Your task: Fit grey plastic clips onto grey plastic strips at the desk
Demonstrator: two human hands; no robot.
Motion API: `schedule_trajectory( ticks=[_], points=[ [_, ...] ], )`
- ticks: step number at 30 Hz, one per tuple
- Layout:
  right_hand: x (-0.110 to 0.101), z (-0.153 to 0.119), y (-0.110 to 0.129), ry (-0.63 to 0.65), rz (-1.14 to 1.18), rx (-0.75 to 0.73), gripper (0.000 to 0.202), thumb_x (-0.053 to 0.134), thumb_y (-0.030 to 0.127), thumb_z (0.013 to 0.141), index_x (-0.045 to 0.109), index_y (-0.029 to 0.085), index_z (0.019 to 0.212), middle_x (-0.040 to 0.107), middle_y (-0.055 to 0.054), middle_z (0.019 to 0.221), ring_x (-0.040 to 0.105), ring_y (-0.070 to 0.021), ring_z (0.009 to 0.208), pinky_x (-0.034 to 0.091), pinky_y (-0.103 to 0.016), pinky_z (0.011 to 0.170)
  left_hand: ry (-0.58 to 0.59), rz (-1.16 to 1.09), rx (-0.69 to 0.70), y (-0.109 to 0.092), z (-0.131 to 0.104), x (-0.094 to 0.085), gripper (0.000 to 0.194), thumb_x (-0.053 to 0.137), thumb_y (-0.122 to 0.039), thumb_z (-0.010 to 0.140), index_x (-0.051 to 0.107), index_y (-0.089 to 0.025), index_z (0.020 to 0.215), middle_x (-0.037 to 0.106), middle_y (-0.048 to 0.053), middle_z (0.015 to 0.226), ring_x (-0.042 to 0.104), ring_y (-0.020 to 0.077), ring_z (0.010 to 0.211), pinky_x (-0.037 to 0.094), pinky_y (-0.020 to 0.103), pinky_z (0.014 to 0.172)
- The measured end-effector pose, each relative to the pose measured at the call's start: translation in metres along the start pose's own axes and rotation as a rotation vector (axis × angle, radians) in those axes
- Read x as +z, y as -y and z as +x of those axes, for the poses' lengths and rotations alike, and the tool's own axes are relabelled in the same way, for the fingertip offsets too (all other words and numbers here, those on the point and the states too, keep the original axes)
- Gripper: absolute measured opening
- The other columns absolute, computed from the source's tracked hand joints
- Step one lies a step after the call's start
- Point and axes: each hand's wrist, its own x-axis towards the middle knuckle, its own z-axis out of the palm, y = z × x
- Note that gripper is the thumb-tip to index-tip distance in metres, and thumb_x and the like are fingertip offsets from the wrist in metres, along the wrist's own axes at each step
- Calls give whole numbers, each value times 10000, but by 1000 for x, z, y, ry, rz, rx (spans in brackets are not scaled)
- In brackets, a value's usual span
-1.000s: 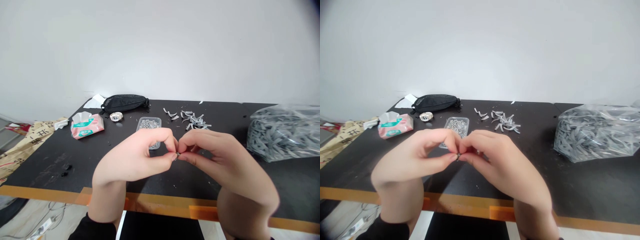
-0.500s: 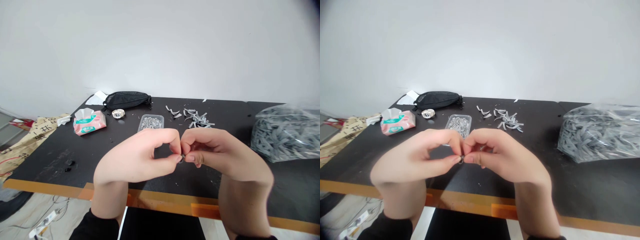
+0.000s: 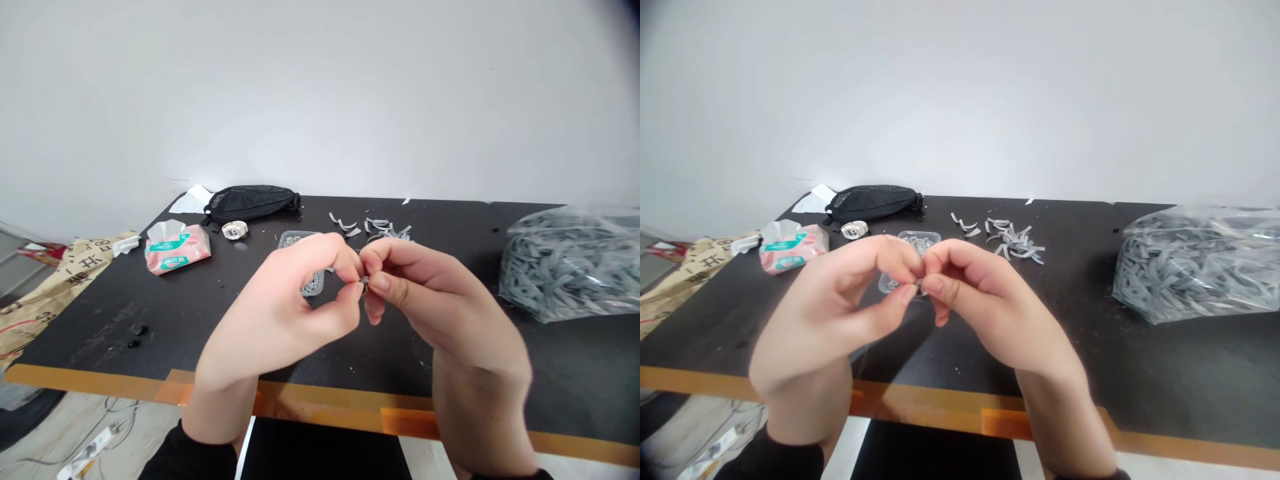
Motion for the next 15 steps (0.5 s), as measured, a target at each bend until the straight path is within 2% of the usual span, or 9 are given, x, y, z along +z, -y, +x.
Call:
schedule_trajectory(
  ticks=[2,6,9,15],
  points=[
    [1,1,-2,2,4,0,176,649,289,1006,609,197,862,579,34,825,587,-68,700,519,-192,677,-44,126,-2,-4,-4,3,153,566,-78,911,569,-216,846,675,-59,855,634,119,817,495,276,770],
    [4,0,-1,-75,-230,12,115,615,272,1019,643,211,926,628,35,792,620,-83,734,526,-195,708,-101,384,24,-5,-6,5,200,556,-44,897,602,-228,958,690,-85,879,631,89,803,486,227,782],
    [5,-1,2,-128,-347,16,108,623,286,1012,649,225,926,668,45,772,638,-80,742,518,-183,726,-121,443,55,-4,-5,4,189,563,-53,908,620,-223,967,705,-89,892,633,79,793,489,209,804],
    [1,-1,5,-50,-390,79,93,643,265,983,668,234,898,649,54,755,595,-80,721,483,-179,670,-65,467,21,-7,-7,-1,203,569,-52,940,649,-236,974,735,-112,919,646,58,820,489,169,758]
  ],
)
